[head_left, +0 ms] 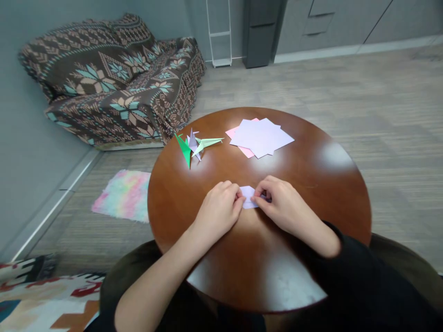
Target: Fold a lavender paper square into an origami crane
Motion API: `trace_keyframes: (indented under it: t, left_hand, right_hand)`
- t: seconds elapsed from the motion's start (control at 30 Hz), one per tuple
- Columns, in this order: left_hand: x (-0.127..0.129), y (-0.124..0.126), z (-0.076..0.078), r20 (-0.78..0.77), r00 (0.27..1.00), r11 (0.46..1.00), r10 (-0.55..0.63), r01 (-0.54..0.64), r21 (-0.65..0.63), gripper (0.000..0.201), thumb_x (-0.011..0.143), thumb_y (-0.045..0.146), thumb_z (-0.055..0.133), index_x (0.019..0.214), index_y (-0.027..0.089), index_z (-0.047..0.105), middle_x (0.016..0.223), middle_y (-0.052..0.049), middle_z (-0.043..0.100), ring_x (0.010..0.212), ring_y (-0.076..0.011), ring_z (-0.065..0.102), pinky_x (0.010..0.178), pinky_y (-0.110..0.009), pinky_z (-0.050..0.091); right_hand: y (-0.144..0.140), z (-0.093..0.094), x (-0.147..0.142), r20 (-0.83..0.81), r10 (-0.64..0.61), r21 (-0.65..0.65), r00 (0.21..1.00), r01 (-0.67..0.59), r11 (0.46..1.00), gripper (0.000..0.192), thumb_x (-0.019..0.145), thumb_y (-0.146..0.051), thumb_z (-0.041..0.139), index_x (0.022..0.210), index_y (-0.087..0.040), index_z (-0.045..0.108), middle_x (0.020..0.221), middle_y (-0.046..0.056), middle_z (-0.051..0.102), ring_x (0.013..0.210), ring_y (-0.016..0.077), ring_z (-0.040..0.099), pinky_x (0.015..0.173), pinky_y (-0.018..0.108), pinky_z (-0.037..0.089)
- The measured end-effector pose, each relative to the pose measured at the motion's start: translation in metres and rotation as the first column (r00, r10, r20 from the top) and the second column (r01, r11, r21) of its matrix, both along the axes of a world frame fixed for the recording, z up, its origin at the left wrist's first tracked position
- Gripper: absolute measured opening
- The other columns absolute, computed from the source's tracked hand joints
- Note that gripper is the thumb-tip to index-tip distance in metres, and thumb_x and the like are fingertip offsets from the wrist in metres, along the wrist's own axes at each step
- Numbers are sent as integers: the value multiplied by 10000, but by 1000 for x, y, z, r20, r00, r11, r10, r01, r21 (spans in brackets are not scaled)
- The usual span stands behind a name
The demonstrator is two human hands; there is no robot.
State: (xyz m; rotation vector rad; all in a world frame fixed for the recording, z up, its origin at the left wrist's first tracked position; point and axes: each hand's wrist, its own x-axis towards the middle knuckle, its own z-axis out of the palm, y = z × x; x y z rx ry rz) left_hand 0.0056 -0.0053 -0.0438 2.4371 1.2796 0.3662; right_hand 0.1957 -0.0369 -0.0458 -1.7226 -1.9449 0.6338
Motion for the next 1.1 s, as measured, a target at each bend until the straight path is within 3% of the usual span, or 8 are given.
trace_keyframes:
  t: [0.3, 0.47, 0.57, 0.73, 0.83, 0.93, 1.1]
  left_hand:
    - [3, -1, 3, 1, 999, 999, 38, -38, -38, 124, 959, 171, 591, 837, 175, 607, 859, -42, 640, 808, -208, 609, 742, -333, 441]
    - [2, -2, -1, 40, 999, 1000, 24, -25, 12, 87, 962, 148, 603, 877, 169, 603, 879, -33, 630, 811, -199, 603, 723, -324, 443]
    - [1, -1, -3, 16, 1000, 997, -16, 15, 71, 102, 978, 152, 589, 882, 169, 619, 886, -32, 621, 819, -200, 598, 726, -327, 451]
    - [-6, -12, 1, -27, 1000, 979, -2, 8, 204, 174, 1000, 130, 525, 896, 154, 662, 924, -58, 633, 855, -210, 589, 762, -336, 478]
    - [-13, -35, 3, -57, 998, 960, -41, 55, 274, 254, 1005, 104, 452, 1079, 143, 692, 1063, -88, 673, 965, -241, 584, 841, -372, 492]
    - [-16, -56, 3, -135, 984, 948, -120, 154, 278, 398, 966, 100, 483, 1349, 99, 593, 1314, -135, 642, 1160, -293, 553, 911, -421, 485]
    - [-12, -60, 0, -184, 977, 960, -103, 147, 239, 437, 1009, 229, 480, 1423, 106, 546, 1367, -141, 624, 1232, -315, 516, 969, -480, 468]
  right_hand:
    - [0, -5, 0, -24, -11, 29, 1000, 12, 1000, 74, 832, -118, 684, 844, -186, 656, 868, 36, 610, 756, 193, 566, 682, 310, 378]
    - [-2, -1, -3, -45, 97, 104, 994, -91, 990, 164, 858, -57, 595, 796, -186, 674, 880, 47, 620, 773, 186, 570, 706, 300, 384]
    - [0, 1, -4, -24, 114, 46, 993, -113, 993, 161, 859, -76, 606, 792, -195, 692, 811, 31, 647, 718, 177, 558, 673, 294, 363]
    - [6, 1, -4, -63, 29, -89, 998, -34, 995, 109, 813, -131, 664, 746, -216, 654, 728, -4, 685, 646, 162, 552, 604, 275, 328]
    - [8, 2, -4, -74, -17, -127, 997, 7, 992, 138, 774, -164, 702, 691, -221, 607, 696, -12, 681, 630, 160, 547, 583, 270, 319]
    - [10, 3, -4, -74, -25, -134, 997, 15, 991, 156, 743, -169, 703, 636, -217, 600, 678, 0, 677, 620, 162, 536, 586, 277, 321]
    - [15, -1, 1, -140, -13, -161, 990, -10, 987, 164, 735, -237, 711, 609, -209, 610, 617, 5, 651, 587, 159, 529, 542, 274, 328]
